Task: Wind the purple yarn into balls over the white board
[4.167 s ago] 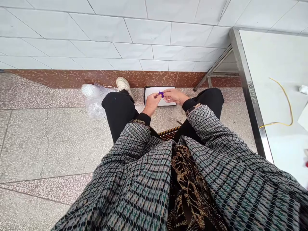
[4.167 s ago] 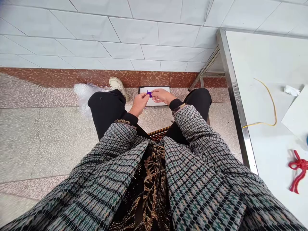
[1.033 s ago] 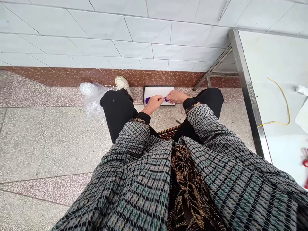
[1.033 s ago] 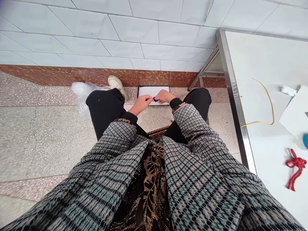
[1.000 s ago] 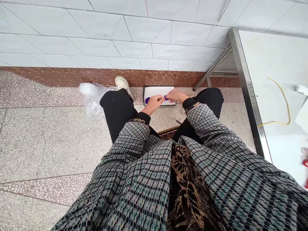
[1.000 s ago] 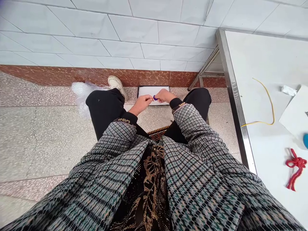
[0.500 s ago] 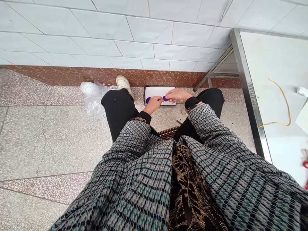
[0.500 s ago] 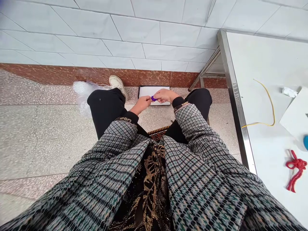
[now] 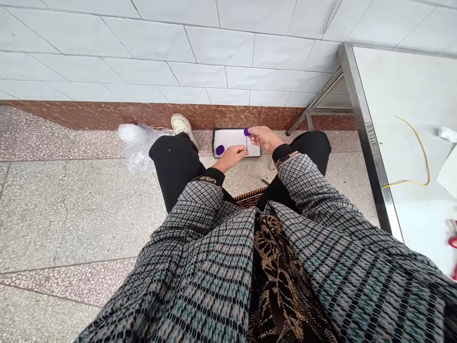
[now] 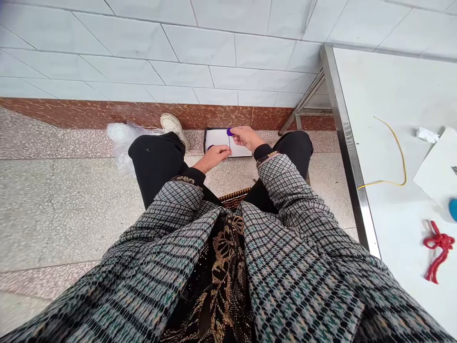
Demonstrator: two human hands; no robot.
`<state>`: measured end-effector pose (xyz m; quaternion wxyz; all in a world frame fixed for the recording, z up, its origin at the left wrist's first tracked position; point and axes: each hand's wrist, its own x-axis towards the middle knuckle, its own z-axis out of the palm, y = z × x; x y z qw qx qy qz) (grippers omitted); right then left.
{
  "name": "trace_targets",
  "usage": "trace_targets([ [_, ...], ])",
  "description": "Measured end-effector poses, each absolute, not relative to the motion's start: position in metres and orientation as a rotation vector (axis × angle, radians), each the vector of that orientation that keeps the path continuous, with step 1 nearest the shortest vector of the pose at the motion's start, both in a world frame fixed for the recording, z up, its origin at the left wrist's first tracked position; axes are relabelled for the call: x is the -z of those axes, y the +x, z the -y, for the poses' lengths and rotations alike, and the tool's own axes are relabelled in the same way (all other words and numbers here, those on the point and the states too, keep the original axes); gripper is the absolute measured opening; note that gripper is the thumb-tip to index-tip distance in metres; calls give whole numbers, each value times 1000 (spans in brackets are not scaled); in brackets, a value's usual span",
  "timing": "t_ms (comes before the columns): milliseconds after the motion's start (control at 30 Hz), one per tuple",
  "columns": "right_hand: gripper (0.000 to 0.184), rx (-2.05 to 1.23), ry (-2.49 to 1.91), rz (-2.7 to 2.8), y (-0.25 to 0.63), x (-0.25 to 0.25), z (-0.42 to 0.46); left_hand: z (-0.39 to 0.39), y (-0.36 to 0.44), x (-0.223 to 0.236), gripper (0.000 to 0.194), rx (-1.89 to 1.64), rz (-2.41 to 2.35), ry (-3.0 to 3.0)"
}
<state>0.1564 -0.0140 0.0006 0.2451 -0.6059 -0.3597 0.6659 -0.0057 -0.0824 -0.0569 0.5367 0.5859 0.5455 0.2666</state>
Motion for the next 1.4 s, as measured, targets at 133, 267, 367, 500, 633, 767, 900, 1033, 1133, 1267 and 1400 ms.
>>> trace_targets([
  [133,33,-2011,-1477,1112,162,-9,16,79,-6,59,17,-603,-1393,1386],
  [267,32,-2094,-1556,1476,165,-9,20,73,-12,58,19,-642,-1527,1347],
  [367,39,-2041,-1662,1755,163,-8,24,72,-16,56,19,-675,-1553,1362],
  [500,46,-1872,-1828,1805,157,-4,26,75,-16,53,16,-684,-1491,1409],
  [633,46,-1881,-1792,1453,154,2,24,78,-12,52,17,-722,-1438,1407],
  [767,43,-2010,-1734,1197,155,3,23,77,-12,53,19,-796,-1413,1347],
  [900,38,-2061,-1679,1123,157,1,24,75,-14,54,20,-833,-1421,1351],
  [1033,32,-2077,-1625,1097,158,1,24,75,-16,55,19,-813,-1459,1427],
  [1133,28,-2091,-1642,1116,157,3,24,76,-17,54,20,-789,-1467,1507],
  [1267,33,-1971,-1684,1087,157,2,21,77,-14,53,17,-719,-1452,1530],
  [1400,33,-1947,-1640,1086,159,-3,18,76,-10,55,19,-593,-1449,1403],
])
